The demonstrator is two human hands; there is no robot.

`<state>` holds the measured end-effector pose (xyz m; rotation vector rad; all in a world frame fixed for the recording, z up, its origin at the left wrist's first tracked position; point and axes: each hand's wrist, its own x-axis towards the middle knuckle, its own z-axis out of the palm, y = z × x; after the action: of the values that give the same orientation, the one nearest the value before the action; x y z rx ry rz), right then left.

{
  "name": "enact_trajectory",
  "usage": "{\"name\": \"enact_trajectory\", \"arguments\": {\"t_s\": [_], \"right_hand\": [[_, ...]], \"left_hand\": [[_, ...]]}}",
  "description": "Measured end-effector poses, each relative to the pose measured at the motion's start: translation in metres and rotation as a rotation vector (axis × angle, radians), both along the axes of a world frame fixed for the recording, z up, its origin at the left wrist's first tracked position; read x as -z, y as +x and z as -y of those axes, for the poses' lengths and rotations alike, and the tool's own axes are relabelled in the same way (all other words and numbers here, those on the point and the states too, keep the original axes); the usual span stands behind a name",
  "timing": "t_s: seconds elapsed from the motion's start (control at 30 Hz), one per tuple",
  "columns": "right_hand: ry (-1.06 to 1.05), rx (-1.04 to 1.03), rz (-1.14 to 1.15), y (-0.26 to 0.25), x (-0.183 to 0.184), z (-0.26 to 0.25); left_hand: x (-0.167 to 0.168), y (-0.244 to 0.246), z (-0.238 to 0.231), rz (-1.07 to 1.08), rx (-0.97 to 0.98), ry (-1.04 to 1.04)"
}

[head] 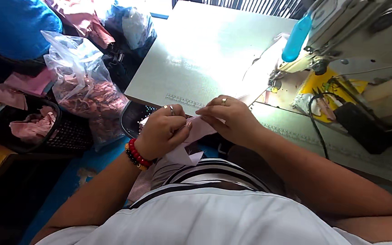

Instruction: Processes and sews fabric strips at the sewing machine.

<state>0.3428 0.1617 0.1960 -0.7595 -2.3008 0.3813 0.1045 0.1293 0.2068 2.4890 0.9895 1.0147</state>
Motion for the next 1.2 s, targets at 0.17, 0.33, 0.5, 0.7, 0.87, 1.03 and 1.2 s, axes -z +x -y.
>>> {"name": "enact_trajectory", "arguments": {"t_s": [0.17, 0.33, 0.5, 0.7, 0.87, 1.03, 1.2], "right_hand": [[0.010, -0.021, -0.022, 0.006, -0.002, -0.002], [0.208, 0.049, 0.227, 0.024, -0.032, 0.033], [0.053, 0.180, 0.258, 0.064, -0.011, 0.097], [-0.148, 0.307, 0.116, 0.108, 0.032, 0.137], [-0.157, 0.244, 0.090, 0.126, 0.039, 0.138], [-0.035, 0.173, 0.143, 0.135, 0.052, 0.108], [0.060, 0.150, 0.185, 0.148, 0.062, 0.064]], "left_hand": [[0.001, 0.001, -0.006, 0.017, 0.042, 0.069], [-0.016, 0.012, 0.005, -0.059, 0.196, 0.189], [-0.029, 0.055, 0.020, -0.163, 0.509, 0.090], [0.035, 0.137, -0.025, -0.409, 0.292, -0.115], [0.068, 0.162, -0.033, -0.527, 0.225, -0.050], [0.064, 0.163, -0.056, -0.532, 0.234, -0.029], [0.062, 0.172, -0.106, -0.545, 0.268, -0.064]]}}
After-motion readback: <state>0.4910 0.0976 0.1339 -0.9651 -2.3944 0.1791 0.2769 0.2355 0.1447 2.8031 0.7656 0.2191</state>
